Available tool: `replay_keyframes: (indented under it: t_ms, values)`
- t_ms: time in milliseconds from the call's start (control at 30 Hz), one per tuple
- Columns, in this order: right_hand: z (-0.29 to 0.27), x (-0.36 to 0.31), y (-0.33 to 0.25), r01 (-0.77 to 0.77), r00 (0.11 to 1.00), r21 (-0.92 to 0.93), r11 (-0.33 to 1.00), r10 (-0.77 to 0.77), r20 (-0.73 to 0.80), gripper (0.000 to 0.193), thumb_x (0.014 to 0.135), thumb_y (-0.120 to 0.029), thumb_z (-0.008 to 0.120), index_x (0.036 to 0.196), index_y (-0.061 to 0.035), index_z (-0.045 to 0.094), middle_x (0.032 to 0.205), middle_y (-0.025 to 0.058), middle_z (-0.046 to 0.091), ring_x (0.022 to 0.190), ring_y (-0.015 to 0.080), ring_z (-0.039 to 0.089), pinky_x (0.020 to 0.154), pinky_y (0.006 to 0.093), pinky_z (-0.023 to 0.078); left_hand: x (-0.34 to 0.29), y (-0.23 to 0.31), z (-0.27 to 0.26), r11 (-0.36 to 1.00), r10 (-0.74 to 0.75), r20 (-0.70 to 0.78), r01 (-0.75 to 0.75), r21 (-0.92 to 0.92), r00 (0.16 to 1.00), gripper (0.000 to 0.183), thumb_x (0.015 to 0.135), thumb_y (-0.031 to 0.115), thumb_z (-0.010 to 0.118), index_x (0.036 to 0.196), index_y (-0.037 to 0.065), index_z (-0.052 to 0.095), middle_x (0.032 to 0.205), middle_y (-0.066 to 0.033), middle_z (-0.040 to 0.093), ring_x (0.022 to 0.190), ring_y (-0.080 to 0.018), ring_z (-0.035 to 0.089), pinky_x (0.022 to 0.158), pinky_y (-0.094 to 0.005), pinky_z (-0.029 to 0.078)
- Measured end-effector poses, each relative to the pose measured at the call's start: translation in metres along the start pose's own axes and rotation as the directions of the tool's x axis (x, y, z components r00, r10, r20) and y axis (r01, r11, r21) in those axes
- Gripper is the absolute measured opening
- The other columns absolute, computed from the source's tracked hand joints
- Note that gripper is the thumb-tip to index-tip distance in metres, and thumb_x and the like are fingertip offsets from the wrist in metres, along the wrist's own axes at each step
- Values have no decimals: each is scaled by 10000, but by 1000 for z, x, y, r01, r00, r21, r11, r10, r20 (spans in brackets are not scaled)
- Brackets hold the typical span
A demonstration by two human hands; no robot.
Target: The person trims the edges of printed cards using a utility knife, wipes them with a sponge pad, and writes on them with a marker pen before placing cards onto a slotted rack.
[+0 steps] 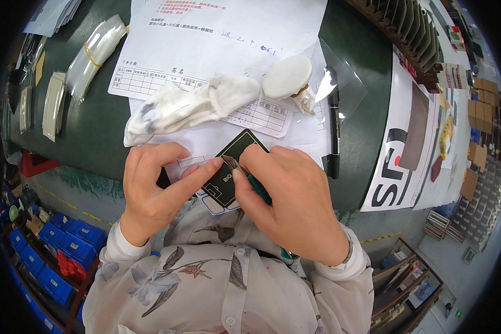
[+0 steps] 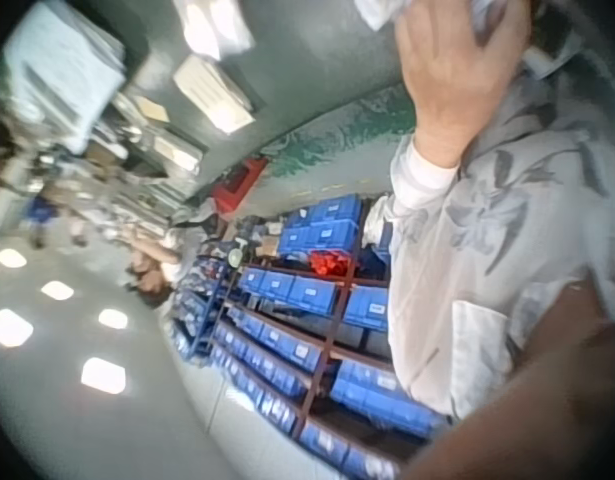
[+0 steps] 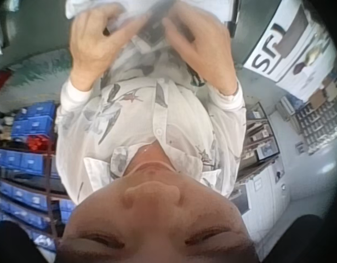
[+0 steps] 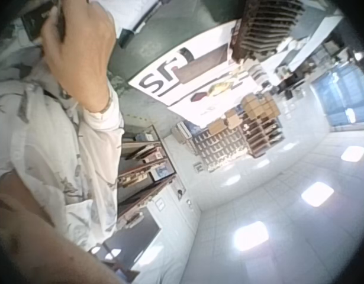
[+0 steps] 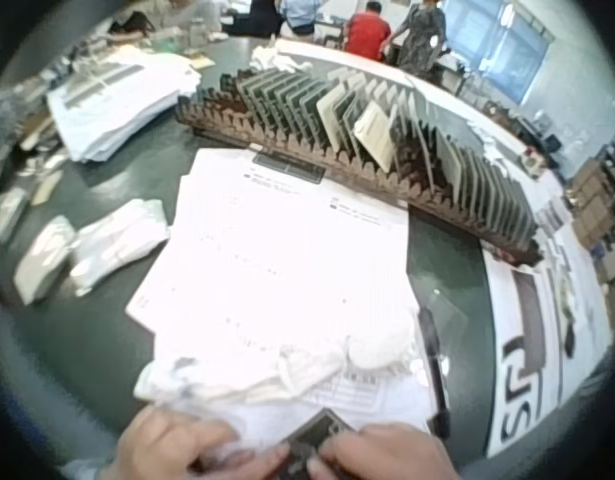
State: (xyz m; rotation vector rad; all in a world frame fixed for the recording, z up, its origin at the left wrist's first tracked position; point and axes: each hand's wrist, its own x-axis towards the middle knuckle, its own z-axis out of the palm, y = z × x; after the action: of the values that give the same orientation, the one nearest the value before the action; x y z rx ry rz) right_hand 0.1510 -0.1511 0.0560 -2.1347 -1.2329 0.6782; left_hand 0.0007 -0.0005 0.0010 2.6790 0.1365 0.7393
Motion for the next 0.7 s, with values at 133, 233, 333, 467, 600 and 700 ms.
replay_keyframes:
  t_ms: [133, 233, 333, 467, 600, 700]
  values:
    - [1, 0, 0, -4, 1000, 10, 1000, 4, -15, 143, 827, -74, 653, 806, -54, 514, 607, 101, 477, 566, 295, 479, 546, 401, 351, 0, 0, 1, 1000, 0, -3, 0, -3, 1000, 383, 720, 53, 706, 1062, 222, 735, 968, -26, 551, 788, -195, 520, 627, -311, 424]
    - [-2, -1, 1, -31, 1000, 29, 999, 31, 0, 138, 827, -76, 660, 807, -47, 527, 621, 103, 487, 574, 298, 483, 546, 390, 367, 0, 1, 2, 1000, 1, -8, -1, -2, 1000, 386, 715, 57, 711, 1061, 224, 735, 967, -26, 550, 790, -195, 519, 629, -312, 426]
    - [-13, -7, -2, -116, 993, 180, 977, 119, -5, 115, 844, -64, 661, 827, -28, 552, 661, 103, 515, 571, 261, 488, 533, 352, 381, 2, 2, 1, 1000, -8, -4, 8, -15, 1000, 371, 713, 60, 710, 1048, 216, 742, 962, -27, 546, 794, -192, 518, 625, -303, 418]
    - [-32, -15, 1, -194, 893, 88, 977, 213, -397, 99, 932, -75, 614, 912, 8, 563, 701, 4, 474, 582, 71, 389, 508, 236, 308, 2, 2, -5, 998, -17, 56, 21, -64, 998, 389, 716, 119, 739, 1101, 161, 707, 987, -36, 555, 795, -205, 524, 659, -320, 416]
    - [-50, -10, 28, -380, 778, -36, 924, 298, -553, 176, 979, -174, 569, 973, 2, 568, 696, 51, 502, 614, 121, 405, 553, 273, 329, -1, 34, -6, 943, -218, 129, 243, -229, 967, 682, 640, 251, 850, 1224, 58, 555, 1098, -88, 583, 969, -260, 514, 856, -378, 355]
    - [-51, -5, 46, -422, 767, -80, 903, 309, -563, 210, 993, -212, 545, 994, -4, 577, 743, 111, 554, 636, 192, 440, 595, 312, 374, -4, 51, -4, 947, -248, 154, 272, -170, 957, 754, 623, 229, 865, 1271, 52, 524, 1164, -103, 553, 1008, -277, 495, 883, -383, 341]
